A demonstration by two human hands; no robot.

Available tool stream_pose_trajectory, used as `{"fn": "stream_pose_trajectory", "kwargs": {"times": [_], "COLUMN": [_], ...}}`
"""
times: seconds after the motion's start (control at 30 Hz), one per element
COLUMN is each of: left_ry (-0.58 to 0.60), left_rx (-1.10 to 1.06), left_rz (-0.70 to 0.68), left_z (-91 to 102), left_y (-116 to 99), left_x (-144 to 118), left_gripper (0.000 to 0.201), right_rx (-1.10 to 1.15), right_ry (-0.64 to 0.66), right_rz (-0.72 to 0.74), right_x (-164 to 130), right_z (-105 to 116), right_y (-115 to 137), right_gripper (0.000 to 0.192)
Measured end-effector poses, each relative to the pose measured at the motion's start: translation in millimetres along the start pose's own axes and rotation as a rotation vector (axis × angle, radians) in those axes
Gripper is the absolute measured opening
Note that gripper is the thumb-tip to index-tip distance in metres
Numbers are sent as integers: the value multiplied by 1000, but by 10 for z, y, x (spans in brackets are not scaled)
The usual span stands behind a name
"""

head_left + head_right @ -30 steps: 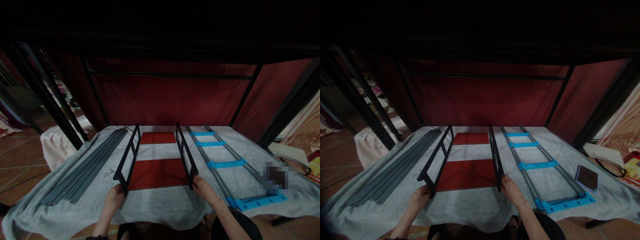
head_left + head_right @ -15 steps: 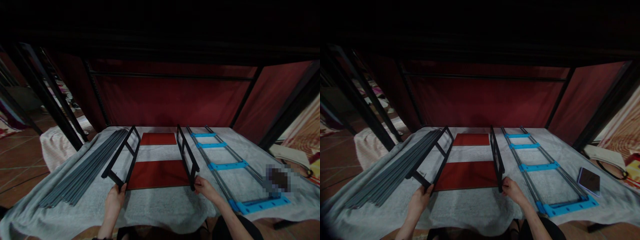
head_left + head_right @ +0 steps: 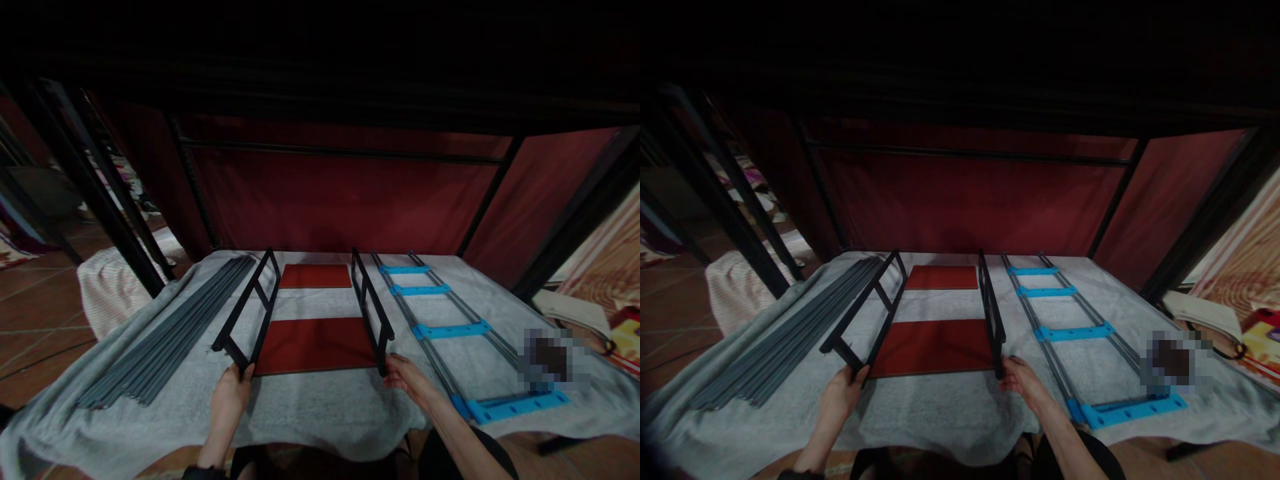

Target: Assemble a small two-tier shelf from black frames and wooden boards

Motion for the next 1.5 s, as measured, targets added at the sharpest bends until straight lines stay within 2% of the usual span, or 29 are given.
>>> {"fn": "stream_pose_trajectory", "kwargs": {"times": [0.17, 0.43, 0.57, 0.73, 0.87, 0.97, 1.07, 1.17, 1.37, 1.5], "left_ry": [-9, -9, -11, 0, 58, 86, 98, 119, 129, 203], "left_rx": [-9, -14, 19, 29, -59, -76, -57, -82, -86, -255], "left_rz": [10, -4, -7, 4, 58, 49, 22, 5, 12, -24], "left_z": [11, -9, -35, -18, -40, -66, -88, -118, -138, -182], "left_y": [-20, 1, 6, -71, -36, -1, 17, 18, 65, 83], "left_x": [-18, -12, -22, -95, -110, -111, -109, -97, -58, -36], "left_gripper": [33, 35, 34, 31, 28, 26, 27, 29, 26, 29], "right_rx": [53, -113, -196, -311, -592, -900, -1179, -1317, -1279, -1182], "right_ry": [-49, -70, -58, -82, -100, -175, -240, -231, -236, -260], "right_rz": [-41, -21, 29, 0, 69, 174, 272, 295, 222, 263], "right_x": [14, 54, 87, 155, 178, 144, 105, 115, 209, 239], "right_z": [-44, -33, -5, 84, 143, 170, 142, 115, 228, 262], "right_y": [-22, -40, -52, -151, -122, -14, 89, 103, 72, 132], "right_gripper": [27, 26, 20, 12, 10, 20, 20, 23, 31, 35]}}
Point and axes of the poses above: each hand's wrist, its own x-axis towards the middle knuckle, its own z-axis out of the back of the hand, y = z × x, the point moved 9 cm from there along x, towards the middle knuckle, and after that the axes turned 6 degrees about -x, right-handed, at the moved point
